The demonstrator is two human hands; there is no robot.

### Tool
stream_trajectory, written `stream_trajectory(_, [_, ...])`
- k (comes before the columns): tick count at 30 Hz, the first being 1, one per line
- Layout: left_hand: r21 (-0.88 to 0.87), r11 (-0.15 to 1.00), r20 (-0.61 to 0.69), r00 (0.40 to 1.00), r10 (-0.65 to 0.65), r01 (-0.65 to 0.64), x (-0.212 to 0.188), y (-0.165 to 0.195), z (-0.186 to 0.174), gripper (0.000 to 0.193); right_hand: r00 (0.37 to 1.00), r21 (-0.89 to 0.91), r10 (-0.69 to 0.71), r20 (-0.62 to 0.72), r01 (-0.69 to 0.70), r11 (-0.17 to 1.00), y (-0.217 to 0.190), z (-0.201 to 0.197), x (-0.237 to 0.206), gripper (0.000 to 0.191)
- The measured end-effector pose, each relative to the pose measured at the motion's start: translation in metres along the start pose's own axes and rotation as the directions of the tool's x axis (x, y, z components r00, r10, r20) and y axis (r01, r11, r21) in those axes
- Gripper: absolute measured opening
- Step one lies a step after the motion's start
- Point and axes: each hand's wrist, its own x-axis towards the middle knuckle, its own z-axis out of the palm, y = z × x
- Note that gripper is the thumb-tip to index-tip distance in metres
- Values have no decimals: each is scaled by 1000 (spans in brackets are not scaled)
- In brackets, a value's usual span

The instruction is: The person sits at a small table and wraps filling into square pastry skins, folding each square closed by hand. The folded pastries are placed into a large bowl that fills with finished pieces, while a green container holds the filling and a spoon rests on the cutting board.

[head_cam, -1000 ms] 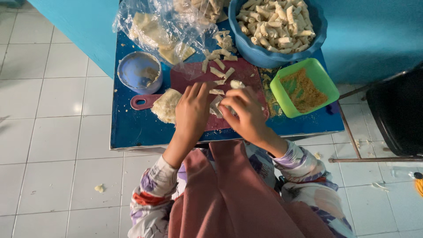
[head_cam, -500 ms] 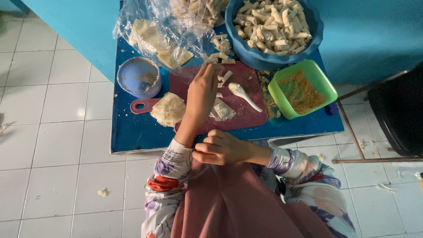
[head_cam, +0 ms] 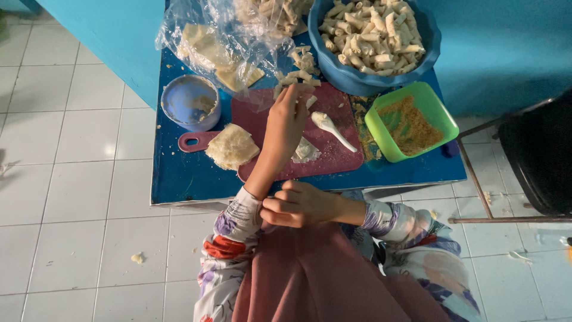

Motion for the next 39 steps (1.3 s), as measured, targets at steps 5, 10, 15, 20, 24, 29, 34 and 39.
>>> stream_trajectory(5, [97,995,15,1000,-12,11,5,0,5,20,992,-46,6,-126,-12,999,3,-1,-4,21])
stream_trajectory(10, [165,986,-1,999,-40,40,5,-8,6,10,993,-61,41,-107,-48,997,9,-3,-5,23])
stream_trajectory(15, [553,827,40,994,98,-104,-20,-20,-21,35,982,-97,167,-90,-175,980,33,-16,-17,26])
stream_trajectory(20, [664,735,205,979,1,-140,-53,-19,-36,13,895,105,444,-27,-439,892,48,-31,-21,28])
stream_trajectory(24, [610,763,259,964,64,-214,-55,-22,-38,12,693,-100,721,-6,-718,689,63,-44,-31,31])
stream_trajectory(29, [662,711,230,967,106,-236,-35,-34,-23,20,557,-197,830,29,-811,551,63,-40,-44,40])
stream_trajectory(34, [688,673,206,963,176,-270,-36,-25,-22,39,484,-13,873,61,-874,485,70,-34,-51,44])
stream_trajectory(39, [652,715,199,966,163,-254,-81,8,-35,39,554,87,808,202,-832,548,80,-53,-50,25])
